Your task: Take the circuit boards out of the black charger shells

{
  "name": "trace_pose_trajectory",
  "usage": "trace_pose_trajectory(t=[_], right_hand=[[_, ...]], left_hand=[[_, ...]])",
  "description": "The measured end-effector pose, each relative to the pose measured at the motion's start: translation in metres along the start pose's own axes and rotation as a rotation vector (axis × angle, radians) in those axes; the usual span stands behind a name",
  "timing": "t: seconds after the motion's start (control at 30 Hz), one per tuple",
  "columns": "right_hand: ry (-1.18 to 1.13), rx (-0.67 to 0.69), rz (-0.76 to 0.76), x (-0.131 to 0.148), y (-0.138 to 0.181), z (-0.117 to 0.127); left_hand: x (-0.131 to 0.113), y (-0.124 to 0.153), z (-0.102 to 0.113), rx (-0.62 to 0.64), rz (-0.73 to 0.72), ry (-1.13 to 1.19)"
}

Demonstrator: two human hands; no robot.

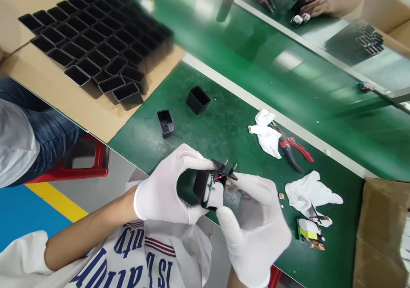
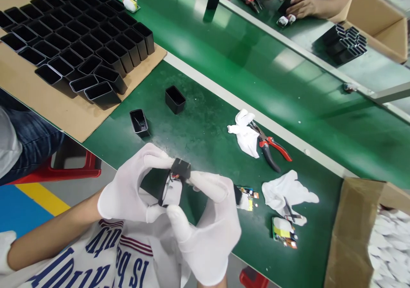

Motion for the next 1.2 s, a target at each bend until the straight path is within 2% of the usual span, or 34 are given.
trace_pose_trajectory(t=[0.23, 0.4, 0.53, 0.63, 0.73, 0.83, 0.97, 1.1, 1.2], right_hand=[[0.014, -0.055, -0.082, 0.002, 0.016, -0.018], [0.058, -0.162, 0.081, 0.005, 0.024, -0.02], [0.191, -0.264, 0.219, 0.011, 0.037, -0.023], [0.257, -0.203, 0.327, 0.017, 0.041, -0.03], [0.254, -0.09, 0.312, 0.019, 0.039, -0.043], [0.23, 0.02, 0.268, 0.018, 0.034, -0.069], [0.23, 0.115, 0.409, 0.024, 0.016, -0.125], [0.192, 0.202, 0.505, 0.034, -0.013, -0.185], [0.146, 0.215, 0.548, 0.039, -0.025, -0.22]], left_hand=[[0.008, 0.005, 0.001, -0.054, -0.035, -0.005], [0.015, 0.009, 0.0, -0.045, -0.013, 0.007], [0.015, 0.01, 0.0, -0.104, -0.017, -0.075], [0.013, 0.016, 0.005, -0.18, -0.028, -0.166], [0.01, 0.027, 0.019, -0.281, -0.023, -0.302], [0.009, 0.041, 0.044, -0.428, -0.017, -0.434], [0.023, 0.056, 0.087, -0.668, 0.053, -0.615], [0.049, 0.055, 0.128, -0.713, 0.168, -0.767], [0.065, 0.053, 0.155, -0.76, 0.179, -0.794]])
Point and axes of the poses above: each hand's wrist, its own y-axis away from the middle knuckle, its own z-axis out of the back of the hand, x = y × z, the point moved 5 cm from there along -y, towards the middle knuckle, and after that the axes turned 5 degrees about -x, right-handed, at the moved point
